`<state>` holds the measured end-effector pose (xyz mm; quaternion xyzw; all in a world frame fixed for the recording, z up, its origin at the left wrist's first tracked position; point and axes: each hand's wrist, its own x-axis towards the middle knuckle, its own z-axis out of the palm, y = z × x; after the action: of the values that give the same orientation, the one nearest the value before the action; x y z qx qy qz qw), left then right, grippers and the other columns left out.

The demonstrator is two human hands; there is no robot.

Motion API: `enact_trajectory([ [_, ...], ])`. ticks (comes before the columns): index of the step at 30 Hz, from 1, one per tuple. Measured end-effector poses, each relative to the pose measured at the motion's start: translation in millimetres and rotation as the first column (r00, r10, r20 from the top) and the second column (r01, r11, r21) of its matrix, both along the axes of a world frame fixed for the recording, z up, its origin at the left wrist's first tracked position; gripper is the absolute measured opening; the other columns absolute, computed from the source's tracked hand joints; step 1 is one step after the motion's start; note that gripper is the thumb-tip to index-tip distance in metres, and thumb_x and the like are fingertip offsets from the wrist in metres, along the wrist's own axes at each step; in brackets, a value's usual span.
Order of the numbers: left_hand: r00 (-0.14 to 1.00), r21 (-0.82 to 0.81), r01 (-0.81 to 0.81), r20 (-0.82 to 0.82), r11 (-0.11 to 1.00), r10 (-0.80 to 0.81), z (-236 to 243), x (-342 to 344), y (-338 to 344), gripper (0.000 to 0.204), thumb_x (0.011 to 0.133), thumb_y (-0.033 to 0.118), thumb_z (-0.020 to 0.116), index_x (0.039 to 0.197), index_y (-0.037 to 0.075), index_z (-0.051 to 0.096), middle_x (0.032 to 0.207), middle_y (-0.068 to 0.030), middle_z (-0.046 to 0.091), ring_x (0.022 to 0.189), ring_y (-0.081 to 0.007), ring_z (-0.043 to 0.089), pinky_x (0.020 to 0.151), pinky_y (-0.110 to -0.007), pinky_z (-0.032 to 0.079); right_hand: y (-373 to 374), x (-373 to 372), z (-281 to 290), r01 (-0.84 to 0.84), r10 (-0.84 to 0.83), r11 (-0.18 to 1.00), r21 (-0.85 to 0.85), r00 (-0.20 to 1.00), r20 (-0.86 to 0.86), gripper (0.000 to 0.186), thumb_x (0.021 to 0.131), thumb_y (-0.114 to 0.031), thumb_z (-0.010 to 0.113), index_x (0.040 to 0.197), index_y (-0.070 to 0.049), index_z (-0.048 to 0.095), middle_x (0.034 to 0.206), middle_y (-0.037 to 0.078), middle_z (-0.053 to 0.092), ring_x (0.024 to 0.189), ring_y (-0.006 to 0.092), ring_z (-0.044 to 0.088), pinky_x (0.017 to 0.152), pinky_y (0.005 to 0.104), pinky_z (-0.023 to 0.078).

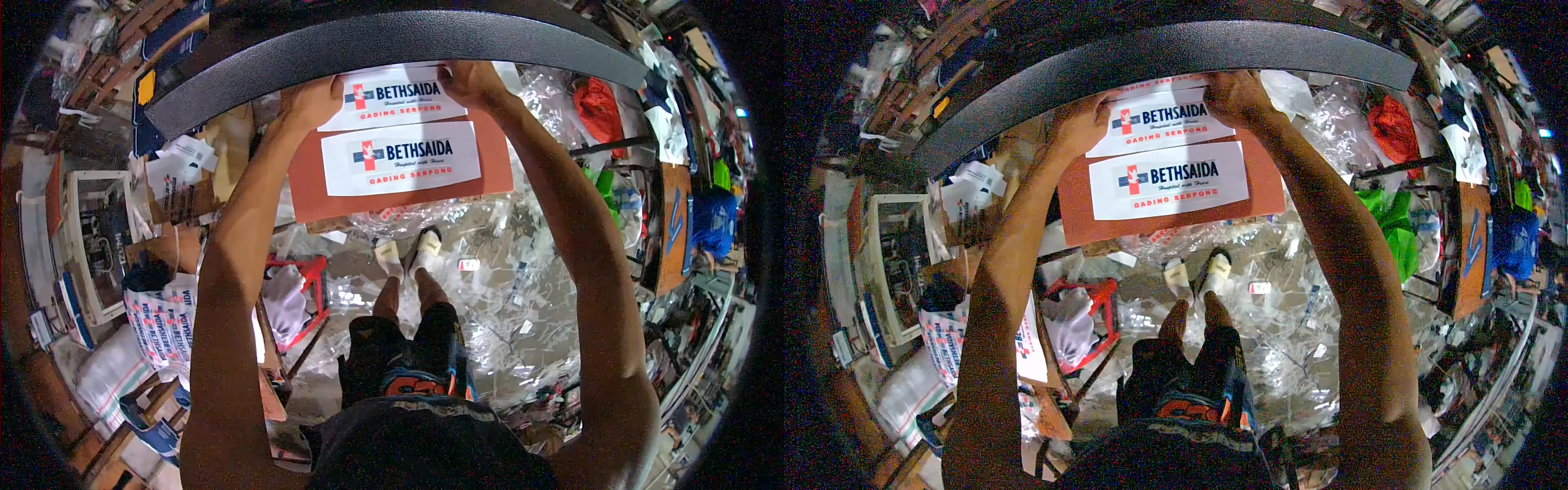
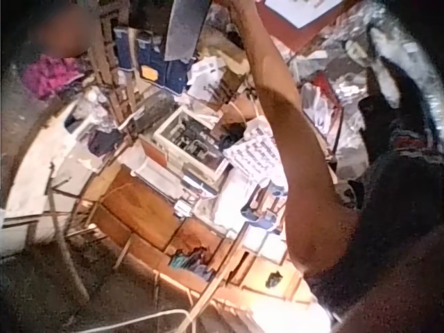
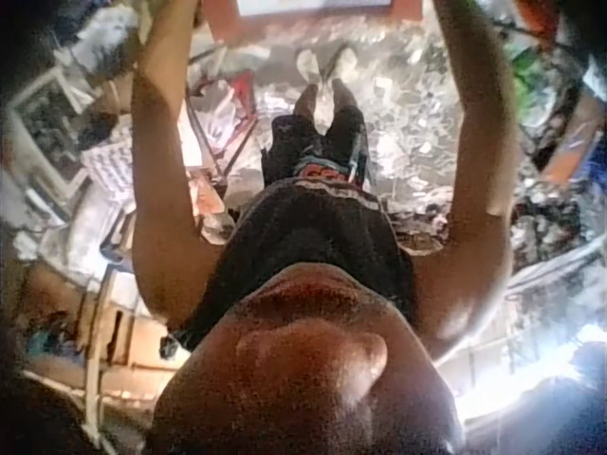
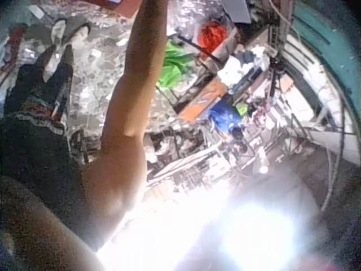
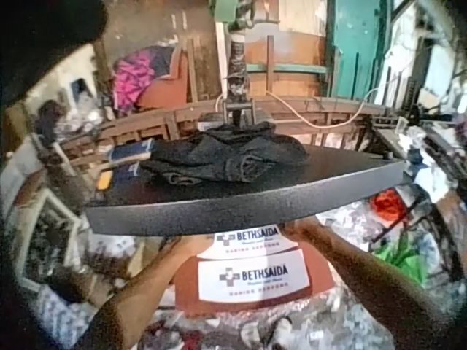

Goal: Applying heat transfer labels to garments using a heat press machine.

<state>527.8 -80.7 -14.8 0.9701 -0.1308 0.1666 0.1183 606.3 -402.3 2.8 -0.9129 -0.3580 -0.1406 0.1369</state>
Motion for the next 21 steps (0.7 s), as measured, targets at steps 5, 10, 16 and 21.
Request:
enact_trajectory([
  [5, 0.999, -0.013, 0.003, -0.045, 1.0, -0.004, 7, -3, -4, 0.031, 0.098, 0.021, 0.058, 0.127, 0.016, 0.068, 0.106, -0.0206, 0.073, 0.09, -0.0382, 0.072, 0.08, -0.047, 0.057, -6, 0, -3, -0.01, 0.009, 1.0, 0.006, 0.999, 0.032, 0.027, 0.089, -0.012, 0.065, 0.116, -0.005, 0.068, 0.111, 0.024, 0.068, 0.106, 0.0438, 0.065, 0.093, 0.0528, 0.053],
  [10, 0.993, 0.011, 0.052, 0.105, 0.999, -0.053, 0, -3, 16, 0.031, 0.098, 0.023, 0.057, 0.127, 0.016, 0.068, 0.105, -0.021, 0.073, 0.093, -0.042, 0.071, 0.083, -0.05, 0.056, 2, 2, -4, -0.1, 0.09, 0.989, 0.112, 0.992, 0.088, 0.03, 0.089, -0.011, 0.063, 0.118, -0.006, 0.067, 0.115, 0.025, 0.067, 0.114, 0.0461, 0.062, 0.1, 0.0545, 0.048],
  [16, 0.957, -0.033, -0.092, -0.278, 0.995, 0.079, 11, -9, -11, 0.032, 0.099, 0.028, 0.057, 0.125, 0.014, 0.069, 0.112, -0.0229, 0.071, 0.1, -0.0429, 0.069, 0.087, -0.05, 0.055, -21, 1, -6, -0.016, 0.016, 1.0, 0.008, 1.0, 0.01, 0.036, 0.09, -0.013, 0.062, 0.125, -0.007, 0.063, 0.124, 0.026, 0.063, 0.115, 0.049, 0.06, 0.104, 0.0558, 0.046],
  [21, 0.999, -0.171, -0.035, 0.01, 0.985, 0.037, 38, -72, -27, 0.027, 0.095, 0.02, 0.062, 0.12, 0.012, 0.07, 0.116, -0.0152, 0.069, 0.105, -0.0388, 0.066, 0.09, -0.046, 0.052, -26, -73, 23, 0.063, -0.052, 0.994, 0.085, 0.991, -0.125, 0.039, 0.091, -0.013, 0.061, 0.13, -0.01, 0.061, 0.131, 0.023, 0.061, 0.121, 0.0448, 0.057, 0.101, 0.0549, 0.047],
])
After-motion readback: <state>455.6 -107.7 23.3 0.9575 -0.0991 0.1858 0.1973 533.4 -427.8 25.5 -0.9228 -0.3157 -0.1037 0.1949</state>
